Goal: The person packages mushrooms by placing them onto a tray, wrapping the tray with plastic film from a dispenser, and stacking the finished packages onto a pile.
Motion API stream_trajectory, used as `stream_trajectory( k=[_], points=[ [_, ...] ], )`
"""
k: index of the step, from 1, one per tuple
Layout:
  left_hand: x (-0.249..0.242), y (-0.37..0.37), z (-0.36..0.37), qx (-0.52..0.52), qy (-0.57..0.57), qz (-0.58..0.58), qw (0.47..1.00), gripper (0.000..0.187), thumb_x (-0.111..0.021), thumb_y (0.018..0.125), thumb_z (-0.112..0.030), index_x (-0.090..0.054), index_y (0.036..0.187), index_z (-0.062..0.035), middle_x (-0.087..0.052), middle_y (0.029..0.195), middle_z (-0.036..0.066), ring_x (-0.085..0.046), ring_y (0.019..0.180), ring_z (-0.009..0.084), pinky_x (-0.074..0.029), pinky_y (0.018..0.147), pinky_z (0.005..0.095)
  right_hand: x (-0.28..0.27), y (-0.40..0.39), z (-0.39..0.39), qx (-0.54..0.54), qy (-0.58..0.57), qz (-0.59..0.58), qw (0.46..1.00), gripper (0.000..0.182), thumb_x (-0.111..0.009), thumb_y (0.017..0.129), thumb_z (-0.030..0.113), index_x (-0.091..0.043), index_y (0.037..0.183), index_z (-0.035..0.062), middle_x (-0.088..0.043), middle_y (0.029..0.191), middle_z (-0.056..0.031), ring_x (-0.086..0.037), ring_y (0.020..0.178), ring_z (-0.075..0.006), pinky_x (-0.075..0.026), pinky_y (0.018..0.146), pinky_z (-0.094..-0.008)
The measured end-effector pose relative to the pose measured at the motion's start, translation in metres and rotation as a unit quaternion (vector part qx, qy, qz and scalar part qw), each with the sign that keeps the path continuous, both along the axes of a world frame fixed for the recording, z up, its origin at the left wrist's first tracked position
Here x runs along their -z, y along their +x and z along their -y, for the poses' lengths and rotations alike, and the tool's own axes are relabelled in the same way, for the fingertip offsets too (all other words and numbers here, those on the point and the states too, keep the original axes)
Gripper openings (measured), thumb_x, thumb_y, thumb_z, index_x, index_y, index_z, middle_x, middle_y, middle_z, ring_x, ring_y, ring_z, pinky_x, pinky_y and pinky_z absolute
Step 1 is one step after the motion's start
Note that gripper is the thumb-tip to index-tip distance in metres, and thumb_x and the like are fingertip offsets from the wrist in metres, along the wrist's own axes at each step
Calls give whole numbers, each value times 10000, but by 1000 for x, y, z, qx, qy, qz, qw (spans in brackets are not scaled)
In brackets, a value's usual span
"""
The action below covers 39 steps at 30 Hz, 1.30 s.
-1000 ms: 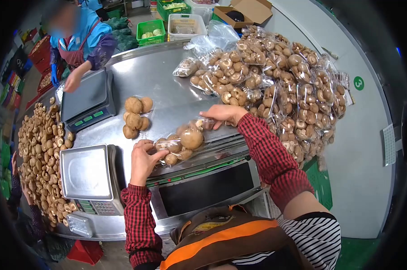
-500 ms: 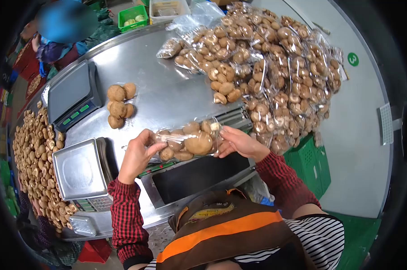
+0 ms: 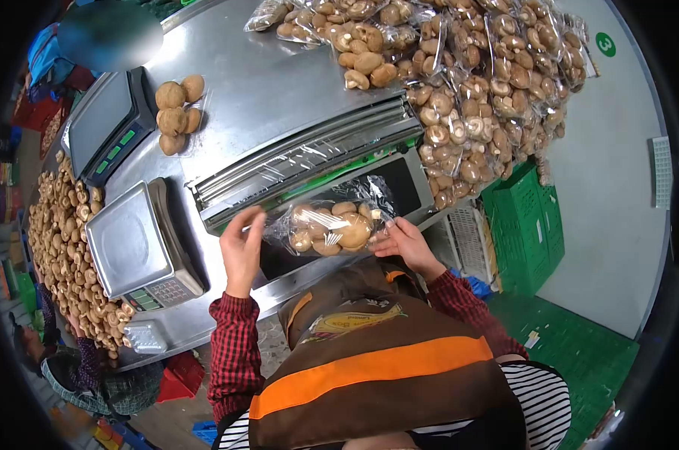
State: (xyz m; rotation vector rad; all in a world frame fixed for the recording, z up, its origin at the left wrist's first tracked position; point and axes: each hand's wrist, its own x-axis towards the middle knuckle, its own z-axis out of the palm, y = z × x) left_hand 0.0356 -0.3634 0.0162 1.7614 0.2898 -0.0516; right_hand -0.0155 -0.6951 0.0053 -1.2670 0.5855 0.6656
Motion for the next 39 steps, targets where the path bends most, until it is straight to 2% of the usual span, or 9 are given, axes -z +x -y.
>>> stream_trajectory(
  k=[6, 12, 20, 24, 25, 26, 28, 34, 39],
  points=[
    [17, -24, 31, 22, 326, 137, 935, 285, -693, 886, -228, -619, 959, 37, -576, 803, 143, -551, 783, 295, -466, 719, 397, 18, -12, -3, 63, -62, 119, 989, 248, -448, 1044, 257, -523, 1023, 21, -637, 965, -75, -662, 882, -169, -565, 746, -303],
    [40, -23, 74, -22, 329, 63, 942, 268, -591, 956, -244, -544, 783, -45, -611, 693, 179, -612, 648, 357, -466, 569, 454, 19, -30, -5, 141, -349, 223, 899, 306, -512, 1017, 245, -531, 850, -10, -554, 657, -66, -483, 631, -110, -410, 581, -315],
    [49, 19, 85, 108, 513, 257, 812, 249, -648, 898, -192, -521, 714, -82, -582, 648, 103, -568, 651, 293, -448, 618, 423, 89, -25, 29, 62, -626, 184, 756, 234, -513, 974, 256, -558, 891, 42, -623, 742, -229, -631, 734, -444, -467, 628, -545],
    [49, 20, 121, 255, 432, 296, 813, 137, -651, 831, -150, -551, 760, -87, -546, 704, 83, -528, 756, 282, -391, 687, 413, 109, -47, 4, 30, -474, 350, 808, 387, -686, 882, 236, -537, 1188, 53, -677, 995, -179, -662, 945, -356, -530, 789, -416],
    [39, 12, 129, 247, 354, 290, 854, 70, -612, 820, -121, -559, 787, -89, -498, 692, 96, -491, 750, 294, -361, 687, 415, 140, -58, -5, 224, -108, 336, 908, 505, -695, 888, 157, -467, 1332, 78, -539, 1305, -84, -529, 1211, -215, -437, 1031, -353],
    [47, 0, 128, 251, 308, 212, 893, 86, -571, 876, -135, -603, 844, -62, -579, 752, 88, -558, 773, 247, -424, 715, 381, 116, -61, 2, 111, -123, 330, 929, 565, -696, 897, 158, -425, 1385, 68, -434, 1433, -75, -448, 1298, -190, -354, 1115, -352],
    [3, -25, 140, 173, -194, -28, 965, 177, -560, 917, -173, -647, 955, -25, -662, 899, 78, -626, 856, 202, -494, 777, 335, 71, -67, 5, 26, 0, 285, 958, 512, -687, 901, 163, -455, 1346, 59, -470, 1386, -77, -475, 1247, -192, -378, 1074, -351],
    [-14, -82, 77, 358, -238, 35, 902, 421, -509, 993, -363, -608, 1148, 16, -664, 1053, 94, -644, 968, 232, -515, 912, 356, -55, -80, -14, -257, 177, 296, 902, 366, -659, 914, 175, -545, 1231, 31, -577, 1245, -83, -556, 1094, -198, -448, 952, -348],
    [-51, -79, 76, 348, -304, -42, 886, 437, -505, 990, -385, -586, 1174, 3, -645, 1083, 100, -630, 989, 237, -505, 920, 361, -95, -21, 15, -356, 83, 345, 864, 276, -636, 925, 186, -620, 1134, 7, -666, 1127, -89, -623, 967, -202, -507, 851, -346]
  ],
)
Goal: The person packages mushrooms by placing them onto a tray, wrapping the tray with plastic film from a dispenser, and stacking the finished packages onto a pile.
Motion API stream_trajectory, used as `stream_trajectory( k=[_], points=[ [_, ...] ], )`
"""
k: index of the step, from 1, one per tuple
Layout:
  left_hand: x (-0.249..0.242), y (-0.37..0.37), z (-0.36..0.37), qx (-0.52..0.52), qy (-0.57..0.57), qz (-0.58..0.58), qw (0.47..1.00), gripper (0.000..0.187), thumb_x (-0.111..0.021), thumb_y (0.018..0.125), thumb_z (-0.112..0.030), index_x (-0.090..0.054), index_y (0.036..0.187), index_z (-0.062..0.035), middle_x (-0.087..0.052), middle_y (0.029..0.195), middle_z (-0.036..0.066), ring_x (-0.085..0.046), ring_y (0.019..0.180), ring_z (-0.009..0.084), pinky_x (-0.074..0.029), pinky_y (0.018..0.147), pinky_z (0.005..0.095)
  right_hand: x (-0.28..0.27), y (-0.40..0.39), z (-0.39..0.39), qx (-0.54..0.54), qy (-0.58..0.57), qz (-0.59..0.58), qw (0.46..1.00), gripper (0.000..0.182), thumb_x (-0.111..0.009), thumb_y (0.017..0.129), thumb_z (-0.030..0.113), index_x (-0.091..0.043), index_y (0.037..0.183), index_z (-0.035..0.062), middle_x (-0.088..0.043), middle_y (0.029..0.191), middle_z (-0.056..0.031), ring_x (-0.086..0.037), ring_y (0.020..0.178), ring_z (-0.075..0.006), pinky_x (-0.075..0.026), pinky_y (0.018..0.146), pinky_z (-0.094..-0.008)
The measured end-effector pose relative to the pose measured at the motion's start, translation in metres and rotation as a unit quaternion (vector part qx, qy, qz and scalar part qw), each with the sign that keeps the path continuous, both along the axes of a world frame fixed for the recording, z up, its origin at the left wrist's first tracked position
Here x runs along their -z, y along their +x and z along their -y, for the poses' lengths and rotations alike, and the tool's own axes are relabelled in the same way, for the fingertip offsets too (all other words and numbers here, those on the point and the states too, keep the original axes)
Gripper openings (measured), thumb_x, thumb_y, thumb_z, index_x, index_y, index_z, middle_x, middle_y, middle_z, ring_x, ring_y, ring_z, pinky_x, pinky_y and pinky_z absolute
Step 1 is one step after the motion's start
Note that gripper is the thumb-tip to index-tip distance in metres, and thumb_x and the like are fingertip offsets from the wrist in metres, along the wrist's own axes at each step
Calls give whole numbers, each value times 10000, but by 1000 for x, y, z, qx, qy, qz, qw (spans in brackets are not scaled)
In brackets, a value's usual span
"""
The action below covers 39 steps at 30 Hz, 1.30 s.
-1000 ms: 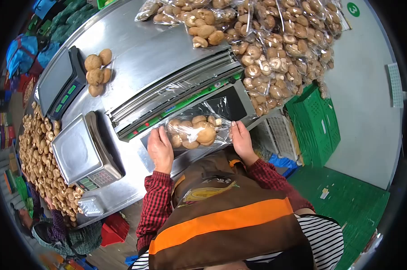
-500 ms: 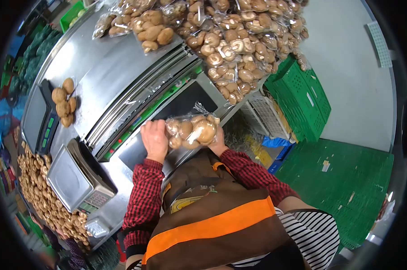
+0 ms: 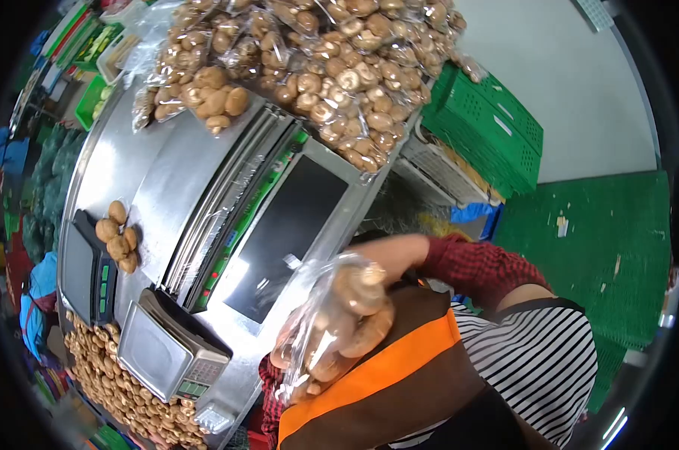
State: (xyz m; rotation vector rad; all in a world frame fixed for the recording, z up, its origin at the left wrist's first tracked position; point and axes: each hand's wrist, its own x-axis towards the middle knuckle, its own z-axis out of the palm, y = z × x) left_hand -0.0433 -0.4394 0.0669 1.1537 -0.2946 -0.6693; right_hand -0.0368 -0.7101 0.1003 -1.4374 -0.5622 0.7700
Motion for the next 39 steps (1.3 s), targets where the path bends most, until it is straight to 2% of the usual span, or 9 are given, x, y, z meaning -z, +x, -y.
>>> stream_trajectory(
  k=[4, 7, 9, 11, 13, 25, 29, 36, 39],
  points=[
    [-5, 10, -4, 25, -16, -93, 995, 451, -501, 988, -403, -568, 1195, -7, -630, 1108, 105, -619, 1006, 242, -497, 927, 366, -61, 65, 25, 225, -135, 81, 962, 172, -624, 900, 87, -628, 1056, 15, -605, 1037, -57, -587, 917, -137, -491, 801, -275],
    [-8, 16, -4, 37, -29, -151, 987, 462, -499, 987, -416, -554, 1210, -15, -618, 1126, 108, -611, 1019, 245, -491, 932, 369, -119, 97, 24, 258, 138, 178, 940, 290, -579, 951, 218, -605, 1181, 44, -621, 1111, -100, -576, 1092, -177, -457, 972, -348],
    [-9, 15, -6, 41, -38, -190, 980, 470, -497, 986, -425, -545, 1221, -20, -610, 1138, 111, -605, 1027, 247, -487, 936, 371, -134, 106, -7, -59, 276, 129, 951, 709, -576, 911, 496, -509, 1330, -72, -456, 1423, -262, -418, 1340, -378, -267, 1125, -503],
    [-7, 18, -5, 47, -52, -231, 970, 479, -495, 985, -434, -536, 1231, -25, -602, 1150, 113, -600, 1036, 249, -482, 939, 374, -94, 106, -22, -245, 167, 2, 955, 801, -743, 823, 316, -385, 1434, -59, -449, 1462, -193, -454, 1333, -258, -339, 1125, -374],
    [-6, 19, -7, 47, -62, -279, 957, 487, -493, 984, -443, -527, 1241, -30, -595, 1163, 115, -594, 1044, 251, -478, 943, 376, -82, 90, -5, -123, 307, -339, 880, 841, -771, 785, 230, -345, 1438, -86, -411, 1483, -217, -423, 1368, -272, -291, 1159, -374],
    [-31, 91, -2, -179, -231, -395, 871, 773, -492, 920, -630, -264, 1533, -218, -355, 1519, 107, -405, 1340, 297, -317, 1149, 457, -20, 119, -10, 300, 167, -397, 851, 338, -574, 993, 248, -551, 1237, 15, -612, 1207, -74, -589, 1113, -153, -485, 963, -338],
    [-59, 179, 25, -168, -338, -278, 883, 762, -488, 969, -529, -317, 1440, 45, -386, 1475, 201, -360, 1382, 331, -308, 1155, 472, -39, 262, 25, 398, 242, -208, 860, 237, -587, 975, 244, -595, 1136, 71, -630, 1096, -34, -613, 992, -157, -521, 879, -347],
    [-35, 227, 30, -254, -86, -200, 942, 382, -530, 1005, -342, -576, 1149, 9, -630, 1026, 117, -608, 932, 226, -472, 849, 337, -187, 499, 169, 532, 318, 136, 773, 435, -440, 1031, 284, -431, 1336, -26, -586, 1235, -167, -582, 1144, -265, -549, 913, -390],
    [-24, 221, 41, -304, 16, -145, 941, 302, -535, 1000, -219, -557, 1126, 55, -595, 892, 86, -564, 814, 187, -452, 736, 300, -164, 505, 178, 544, -73, 314, 775, 549, -531, 989, 179, -273, 1400, -78, -598, 1181, -262, -653, 976, -349, -571, 867, -397]
  ],
)
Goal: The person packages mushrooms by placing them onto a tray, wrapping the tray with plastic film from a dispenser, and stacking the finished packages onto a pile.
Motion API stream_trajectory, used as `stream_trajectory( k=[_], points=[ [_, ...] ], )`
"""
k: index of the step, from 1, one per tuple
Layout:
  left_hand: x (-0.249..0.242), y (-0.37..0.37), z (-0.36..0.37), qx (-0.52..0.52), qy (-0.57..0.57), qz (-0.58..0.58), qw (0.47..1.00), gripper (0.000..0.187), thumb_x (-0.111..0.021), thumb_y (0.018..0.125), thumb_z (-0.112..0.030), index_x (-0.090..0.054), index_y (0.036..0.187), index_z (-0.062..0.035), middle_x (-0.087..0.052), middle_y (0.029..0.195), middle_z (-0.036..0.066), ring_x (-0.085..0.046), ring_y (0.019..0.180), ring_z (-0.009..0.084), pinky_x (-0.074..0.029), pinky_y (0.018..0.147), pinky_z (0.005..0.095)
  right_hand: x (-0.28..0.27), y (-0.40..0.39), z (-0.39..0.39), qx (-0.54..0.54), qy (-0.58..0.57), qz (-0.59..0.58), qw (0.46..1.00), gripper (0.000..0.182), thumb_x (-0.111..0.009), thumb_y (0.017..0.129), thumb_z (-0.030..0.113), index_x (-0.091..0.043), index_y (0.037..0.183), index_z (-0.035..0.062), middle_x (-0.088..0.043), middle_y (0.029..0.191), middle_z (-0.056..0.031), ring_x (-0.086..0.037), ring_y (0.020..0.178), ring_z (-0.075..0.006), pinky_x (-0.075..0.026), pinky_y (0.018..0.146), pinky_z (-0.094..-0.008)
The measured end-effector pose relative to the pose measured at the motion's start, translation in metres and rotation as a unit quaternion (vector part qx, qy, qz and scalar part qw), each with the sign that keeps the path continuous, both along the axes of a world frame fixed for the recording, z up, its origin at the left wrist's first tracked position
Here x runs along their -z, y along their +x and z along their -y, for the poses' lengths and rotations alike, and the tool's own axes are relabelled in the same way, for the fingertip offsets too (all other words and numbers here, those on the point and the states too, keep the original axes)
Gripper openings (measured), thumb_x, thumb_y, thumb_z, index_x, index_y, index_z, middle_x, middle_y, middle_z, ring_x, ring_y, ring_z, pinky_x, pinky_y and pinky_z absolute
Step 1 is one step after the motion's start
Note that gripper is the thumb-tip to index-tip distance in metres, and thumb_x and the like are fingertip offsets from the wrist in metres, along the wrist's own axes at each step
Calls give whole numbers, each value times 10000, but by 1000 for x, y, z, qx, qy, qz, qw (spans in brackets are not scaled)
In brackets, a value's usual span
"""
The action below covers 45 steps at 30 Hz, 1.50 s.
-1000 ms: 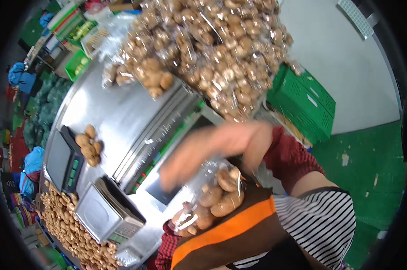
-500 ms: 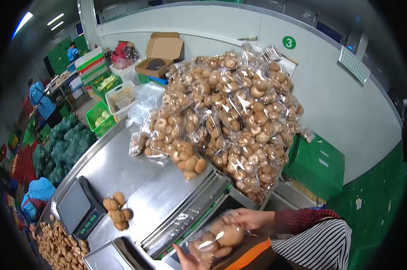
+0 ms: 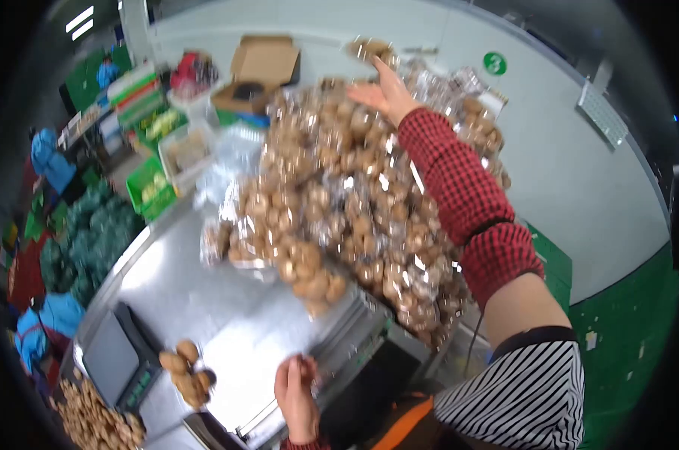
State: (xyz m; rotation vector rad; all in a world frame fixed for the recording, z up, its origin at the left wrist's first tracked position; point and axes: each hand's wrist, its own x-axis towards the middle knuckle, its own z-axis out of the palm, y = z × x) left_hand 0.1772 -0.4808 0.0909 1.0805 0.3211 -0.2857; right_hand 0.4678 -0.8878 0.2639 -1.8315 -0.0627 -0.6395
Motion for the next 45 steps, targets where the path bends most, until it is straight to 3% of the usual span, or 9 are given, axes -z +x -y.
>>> stream_trajectory(
  k=[2, 5, 8, 20, 31, 35, 38, 40, 45],
  points=[
    [-3, 0, 10, 4, 101, 52, 994, 269, -595, 965, -155, -556, 1109, 69, -598, 914, 78, -575, 850, 197, -460, 777, 304, 41, 38, -16, -186, 333, -125, 916, 563, -569, 984, 334, -382, 1327, -73, -653, 1084, -244, -684, 941, -325, -591, 842, -394],
    [12, 11, 30, -17, 357, 224, 907, 452, -716, 867, -161, -515, 1192, 80, -550, 1124, 175, -547, 1049, 285, -444, 915, 367, 105, -24, -109, -213, -77, -240, 944, 305, -646, 901, 319, -700, 1047, 56, -705, 1052, -120, -699, 815, -221, -571, 761, -350],
    [15, 31, 61, -19, 524, 324, 787, 852, -844, 725, -296, -393, 1344, 79, -404, 1354, 300, -409, 1258, 424, -345, 1065, 464, 198, -37, -140, -280, -348, 42, 894, 382, -631, 899, 372, -676, 1160, 96, -693, 1098, -131, -635, 1055, -312, -471, 959, -413],
    [47, 76, -14, 69, 578, 293, 759, 1017, -918, 554, -261, -414, 1398, 1, -419, 1405, 275, -413, 1285, 435, -364, 1079, 463, 236, -129, -255, 49, -284, -194, 938, 530, -563, 911, 467, -620, 1129, -13, -596, 1150, -205, -536, 1100, -398, -429, 937, -496],
    [9, 32, -113, 162, 552, 261, 775, 1139, -886, 532, -85, -278, 1495, -51, -252, 1522, 300, -297, 1403, 419, -307, 1151, 435, 205, -207, -225, -126, -162, -304, 930, 586, -489, 971, 456, -534, 1288, -34, -623, 1205, -245, -581, 1146, -369, -429, 1007, -405],
    [12, -51, -138, -122, 604, 116, 779, 280, -764, 793, -134, -647, 930, 80, -620, 823, 155, -596, 813, 322, -477, 778, 440, 198, -243, -156, -98, -223, -326, 913, 521, -530, 939, 490, -713, 1032, 11, -673, 1053, -239, -611, 1082, -344, -462, 938, -427],
    [47, -90, -140, -100, 816, 71, 566, 375, -756, 795, -377, -709, 737, -10, -618, 753, 142, -566, 718, 328, -440, 661, 452, 201, -274, -163, -74, -441, -357, 820, 552, -559, 894, 556, -758, 853, 43, -693, 947, -211, -647, 957, -330, -485, 854, -456],
    [46, -87, -122, -83, 826, 103, 547, 392, -766, 760, -439, -737, 734, -49, -628, 755, 142, -588, 742, 332, -447, 669, 458, 211, -279, -184, -51, -485, -221, 845, 569, -573, 866, 580, -756, 752, 53, -694, 863, -186, -656, 818, -348, -499, 764, -482],
    [57, -69, -115, -54, 680, 51, 729, 371, -718, 829, -338, -670, 711, 11, -641, 719, 166, -587, 649, 368, -465, 634, 430, 219, -276, -209, -106, -368, -299, 874, 404, -686, 817, 428, -710, 826, 25, -680, 803, -188, -656, 792, -367, -510, 711, -459]
  ],
)
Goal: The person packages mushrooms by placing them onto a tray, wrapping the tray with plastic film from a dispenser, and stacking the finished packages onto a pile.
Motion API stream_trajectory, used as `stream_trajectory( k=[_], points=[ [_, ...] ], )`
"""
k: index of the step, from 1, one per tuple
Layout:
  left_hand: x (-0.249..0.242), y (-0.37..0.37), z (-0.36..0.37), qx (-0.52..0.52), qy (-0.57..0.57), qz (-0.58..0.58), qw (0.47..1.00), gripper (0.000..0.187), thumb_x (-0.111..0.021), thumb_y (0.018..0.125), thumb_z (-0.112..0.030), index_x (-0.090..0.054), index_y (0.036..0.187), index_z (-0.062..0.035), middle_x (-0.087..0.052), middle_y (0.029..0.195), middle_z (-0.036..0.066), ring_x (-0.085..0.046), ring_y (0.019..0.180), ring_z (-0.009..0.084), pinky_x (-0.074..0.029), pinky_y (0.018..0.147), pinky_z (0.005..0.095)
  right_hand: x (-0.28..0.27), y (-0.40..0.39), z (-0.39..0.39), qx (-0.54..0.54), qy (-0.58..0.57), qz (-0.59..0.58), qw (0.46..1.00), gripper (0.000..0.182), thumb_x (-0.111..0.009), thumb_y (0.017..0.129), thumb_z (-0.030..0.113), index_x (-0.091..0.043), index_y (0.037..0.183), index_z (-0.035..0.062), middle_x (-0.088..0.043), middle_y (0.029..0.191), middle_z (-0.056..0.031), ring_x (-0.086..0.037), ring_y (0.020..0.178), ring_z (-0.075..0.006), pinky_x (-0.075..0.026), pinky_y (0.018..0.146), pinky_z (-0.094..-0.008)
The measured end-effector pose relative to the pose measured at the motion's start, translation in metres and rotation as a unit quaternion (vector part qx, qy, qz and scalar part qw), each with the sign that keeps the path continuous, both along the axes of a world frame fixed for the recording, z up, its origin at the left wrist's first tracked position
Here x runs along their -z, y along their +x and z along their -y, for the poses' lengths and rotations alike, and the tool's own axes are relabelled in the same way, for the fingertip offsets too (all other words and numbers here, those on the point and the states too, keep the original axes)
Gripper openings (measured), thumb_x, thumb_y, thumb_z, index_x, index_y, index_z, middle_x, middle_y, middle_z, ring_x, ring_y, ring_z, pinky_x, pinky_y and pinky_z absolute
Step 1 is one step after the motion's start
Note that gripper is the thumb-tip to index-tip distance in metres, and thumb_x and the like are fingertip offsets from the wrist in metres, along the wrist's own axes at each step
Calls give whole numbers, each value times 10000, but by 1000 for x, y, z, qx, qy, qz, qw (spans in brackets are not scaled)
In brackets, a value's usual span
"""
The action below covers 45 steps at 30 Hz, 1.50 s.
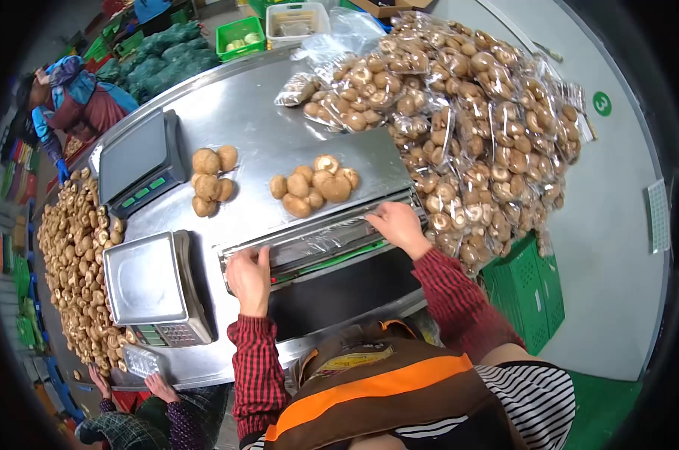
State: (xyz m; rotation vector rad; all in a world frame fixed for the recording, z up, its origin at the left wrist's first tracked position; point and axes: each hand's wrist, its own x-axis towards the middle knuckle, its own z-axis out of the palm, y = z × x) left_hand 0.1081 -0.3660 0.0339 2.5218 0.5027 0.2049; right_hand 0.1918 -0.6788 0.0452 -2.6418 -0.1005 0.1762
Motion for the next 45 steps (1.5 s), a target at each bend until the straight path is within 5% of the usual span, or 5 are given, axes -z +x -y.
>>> stream_trajectory(
  k=[5, 16, 27, 35, 45],
  points=[
    [-49, -36, -15, -32, -802, -182, 568, 365, -472, 1003, -281, -408, 670, -146, -330, 532, -38, -301, 471, 101, -246, 435, 261, -9, -25, 41, 151, 697, -570, 409, 355, -473, 956, 267, -356, 635, 173, -299, 534, 78, -295, 468, -46, -218, 422, -196],
    [-32, 153, 0, 205, -153, 74, 964, 431, -381, 1024, -254, -599, 1232, 53, -537, 1355, 242, -507, 1278, 358, -371, 1093, 395, 2, 166, -25, 7, 416, -66, 907, 374, -394, 1033, 218, -603, 1129, -78, -692, 1100, -154, -677, 986, -194, -527, 837, -311],
    [-58, 124, 2, 295, -22, -43, 954, 1079, -875, 457, -612, -517, 1314, -63, -584, 1230, 247, -469, 1250, 391, -353, 1070, 482, -10, 175, -27, -7, 354, -344, 870, 420, -563, 971, 444, -635, 923, 33, -443, 638, 51, -423, 530, -67, -372, 460, -252],
    [-23, 105, -19, 173, -423, -64, 887, 640, -825, 776, -269, -567, 1268, 49, -678, 1021, 139, -613, 877, 149, -513, 764, 288, -12, 163, 10, -199, 128, -361, 902, 544, -599, 912, 562, -650, 763, 41, -482, 589, 18, -448, 547, -84, -357, 495, -251],
    [0, 93, -4, 66, -144, 75, 985, 246, -615, 934, -207, -578, 918, 35, -642, 702, 140, -620, 643, 255, -475, 626, 401, 10, 103, -30, 130, 474, -218, 843, 333, -426, 1042, 350, -511, 1129, 39, -589, 961, -79, -646, 789, -181, -567, 604, -317]
  ],
)
